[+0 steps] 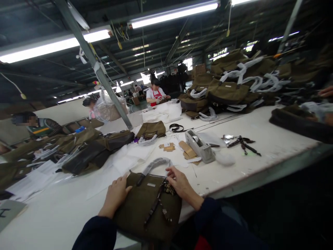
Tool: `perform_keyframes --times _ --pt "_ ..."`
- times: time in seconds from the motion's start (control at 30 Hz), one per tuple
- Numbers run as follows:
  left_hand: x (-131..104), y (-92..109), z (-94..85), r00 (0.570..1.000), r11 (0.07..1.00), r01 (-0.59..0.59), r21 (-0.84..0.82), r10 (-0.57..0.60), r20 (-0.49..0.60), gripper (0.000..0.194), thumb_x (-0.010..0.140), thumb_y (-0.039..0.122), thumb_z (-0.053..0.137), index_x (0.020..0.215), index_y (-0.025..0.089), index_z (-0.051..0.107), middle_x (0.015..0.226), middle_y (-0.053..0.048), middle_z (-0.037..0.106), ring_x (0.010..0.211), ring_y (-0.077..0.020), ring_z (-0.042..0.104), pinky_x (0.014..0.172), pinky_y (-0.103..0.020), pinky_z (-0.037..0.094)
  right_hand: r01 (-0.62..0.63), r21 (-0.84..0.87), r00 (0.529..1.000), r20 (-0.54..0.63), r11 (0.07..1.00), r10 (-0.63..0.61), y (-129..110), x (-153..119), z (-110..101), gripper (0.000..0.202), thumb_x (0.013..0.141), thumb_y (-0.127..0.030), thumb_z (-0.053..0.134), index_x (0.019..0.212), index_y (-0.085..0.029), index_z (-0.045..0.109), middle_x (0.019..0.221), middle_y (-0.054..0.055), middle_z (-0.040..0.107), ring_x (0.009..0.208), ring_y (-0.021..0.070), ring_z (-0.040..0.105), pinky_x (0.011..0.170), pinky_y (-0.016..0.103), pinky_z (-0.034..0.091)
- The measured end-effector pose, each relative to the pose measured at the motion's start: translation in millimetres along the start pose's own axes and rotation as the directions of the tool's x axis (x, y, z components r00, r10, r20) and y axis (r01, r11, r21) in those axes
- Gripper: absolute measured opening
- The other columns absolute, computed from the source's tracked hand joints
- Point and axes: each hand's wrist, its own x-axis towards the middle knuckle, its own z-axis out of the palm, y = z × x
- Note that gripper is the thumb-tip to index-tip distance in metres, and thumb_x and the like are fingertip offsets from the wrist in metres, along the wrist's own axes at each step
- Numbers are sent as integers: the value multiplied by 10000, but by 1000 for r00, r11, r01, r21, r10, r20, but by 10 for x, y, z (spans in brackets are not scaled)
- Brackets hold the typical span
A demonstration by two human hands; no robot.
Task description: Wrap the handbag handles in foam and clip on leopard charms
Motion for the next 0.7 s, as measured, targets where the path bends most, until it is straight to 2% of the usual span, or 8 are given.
perform_keyframes --times 0.03,0.1,0.13,0.17,0.27,0.4,0.57,0.7 --pt "-19 101 43 995 997 -70 -14 69 -72 419 854 243 478 1255 125 499 1275 -186 601 1187 -325 531 980 -444 399 20 -51 1000 10 999 -19 3 7 7 311 759 -108 551 1056 -188 594 863 13 613 727 132 591 696 272 506" --pt "-117 355 118 969 963 -206 -171 177 -170 304 918 275 390 1148 160 553 1159 -137 644 1098 -277 564 945 -395 412 40 -110 999 27 993 -38 -16 6 15 318 761 -83 549 1058 -185 602 856 15 625 757 138 603 745 285 496" --pt "-181 494 158 970 931 -231 -283 197 -143 277 936 332 383 1061 176 574 1035 -107 667 978 -254 599 875 -364 436 39 -115 999 28 993 -36 -36 0 17 317 766 -81 548 1060 -183 602 858 16 629 765 140 607 752 287 492" --pt "-243 627 205 974 899 -227 -375 219 -63 268 928 394 419 976 190 586 917 -75 670 855 -237 610 792 -341 444 31 -110 999 23 994 -28 -61 -8 18 315 769 -82 547 1064 -182 601 862 18 632 767 141 608 748 285 490" --pt "-357 905 384 960 888 -174 -425 249 129 223 812 424 601 843 203 602 799 -32 652 744 -218 595 677 -306 390 9 -76 1000 20 997 -8 -151 -36 -1 316 783 -103 550 1082 -189 599 872 12 637 751 135 601 726 276 486" --pt "-306 938 557 959 857 -111 -503 225 171 135 752 331 631 784 200 615 772 -18 648 755 -208 591 664 -286 371 -17 -69 999 38 997 20 -264 -106 -128 332 807 -132 555 1130 -195 593 908 9 635 676 113 570 670 259 477" --pt "-236 873 552 942 673 -42 -739 272 194 179 750 353 607 723 177 592 689 -11 627 683 -189 571 633 -282 404 95 -305 993 89 948 -71 -301 -302 -388 303 822 -98 558 1099 -208 617 1005 29 620 753 128 570 755 287 480" --pt "-278 918 540 892 478 140 -867 319 320 202 778 371 575 798 172 543 676 -11 652 573 -143 576 567 -251 420 209 -491 969 223 845 -110 -264 -417 -450 373 772 -105 679 1124 -211 616 1056 54 610 955 198 561 871 337 475"
